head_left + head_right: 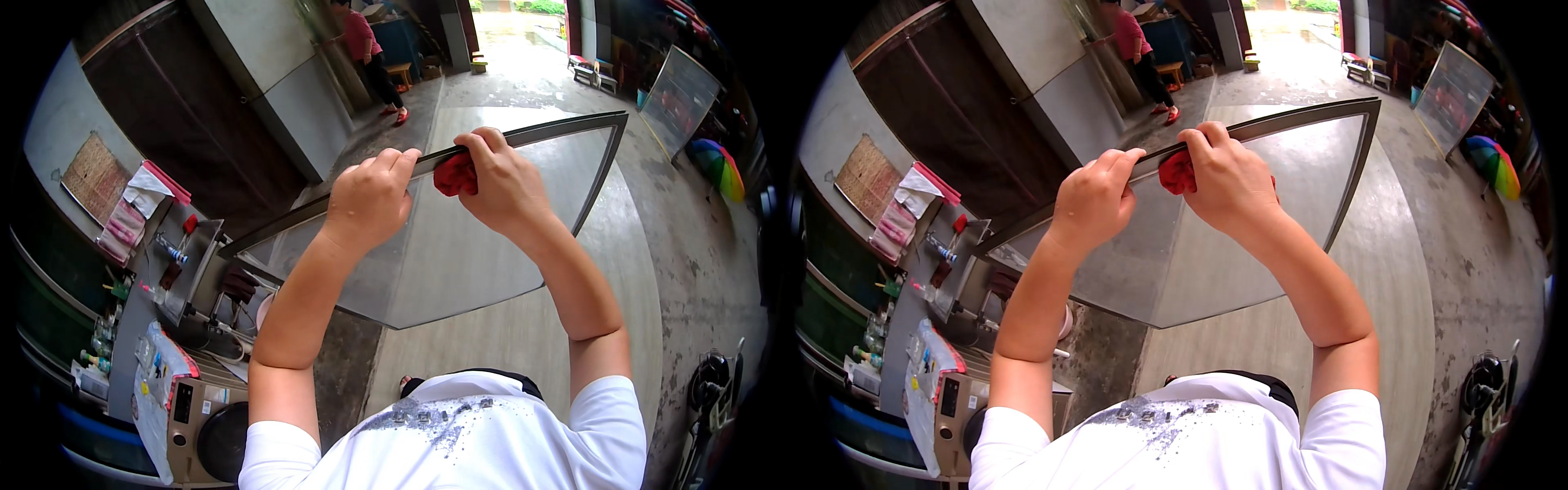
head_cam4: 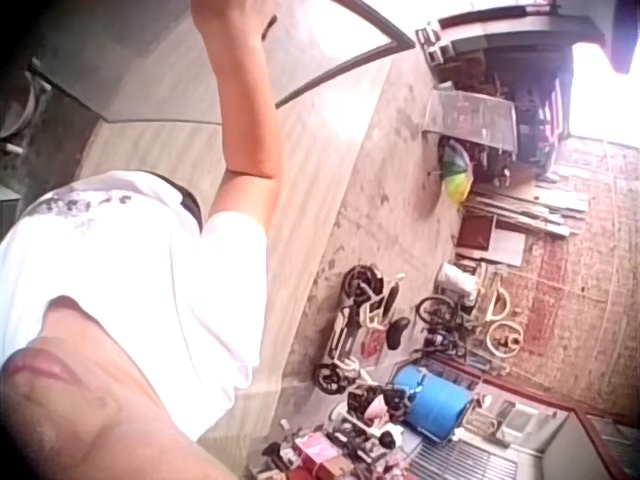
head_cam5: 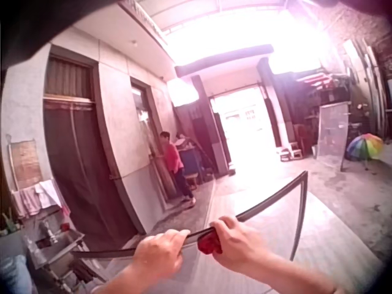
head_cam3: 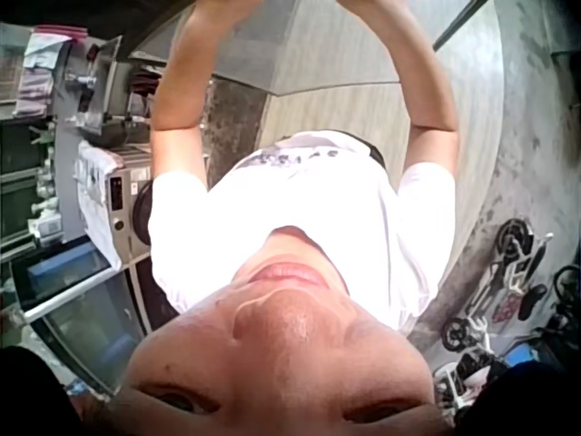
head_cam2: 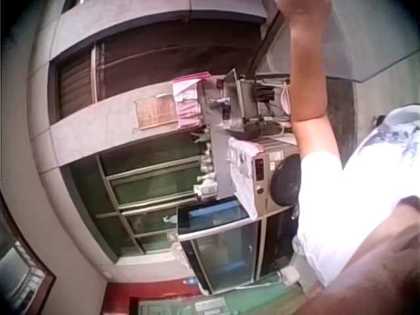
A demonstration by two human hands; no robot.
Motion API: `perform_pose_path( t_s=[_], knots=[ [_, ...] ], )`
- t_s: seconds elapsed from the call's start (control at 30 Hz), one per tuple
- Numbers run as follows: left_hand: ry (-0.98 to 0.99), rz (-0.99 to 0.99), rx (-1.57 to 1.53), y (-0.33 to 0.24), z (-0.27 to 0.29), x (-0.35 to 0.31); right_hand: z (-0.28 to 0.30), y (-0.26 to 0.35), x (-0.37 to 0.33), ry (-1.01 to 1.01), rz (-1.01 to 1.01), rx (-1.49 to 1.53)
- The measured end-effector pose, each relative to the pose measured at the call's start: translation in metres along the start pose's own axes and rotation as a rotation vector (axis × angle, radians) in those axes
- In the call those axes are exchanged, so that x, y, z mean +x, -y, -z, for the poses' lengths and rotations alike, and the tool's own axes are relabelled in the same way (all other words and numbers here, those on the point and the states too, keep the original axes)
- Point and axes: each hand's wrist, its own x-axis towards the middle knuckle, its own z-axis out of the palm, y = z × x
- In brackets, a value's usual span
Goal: The person wipes a window screen with a cloth, cleaning both the mesh surface and the metal frame.
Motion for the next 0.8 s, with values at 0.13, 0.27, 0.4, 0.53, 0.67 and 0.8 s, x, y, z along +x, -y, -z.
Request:
perform_pose_path(
  t_s=[0.13,0.27,0.4,0.53,0.67,0.8],
  knots=[
    [0.099,0.075,-0.054,-0.004,0.002,-0.001,-0.003,-0.002,-0.003,0.005,0.037,0.022],
    [0.037,0.100,-0.123,0.004,-0.003,-0.002,-0.010,-0.007,-0.010,-0.061,0.098,0.022],
    [0.010,0.098,-0.145,0.014,-0.006,-0.004,-0.031,-0.012,-0.036,-0.143,0.289,-0.019],
    [0.040,0.181,-0.220,0.016,-0.004,-0.003,-0.047,-0.003,-0.051,-0.048,0.339,-0.042],
    [0.066,0.215,-0.257,0.015,-0.002,0.001,-0.059,0.001,-0.050,-0.061,0.305,-0.033],
    [0.088,0.215,-0.272,0.015,-0.001,0.000,-0.061,0.003,-0.043,-0.087,0.312,-0.040]
  ],
)
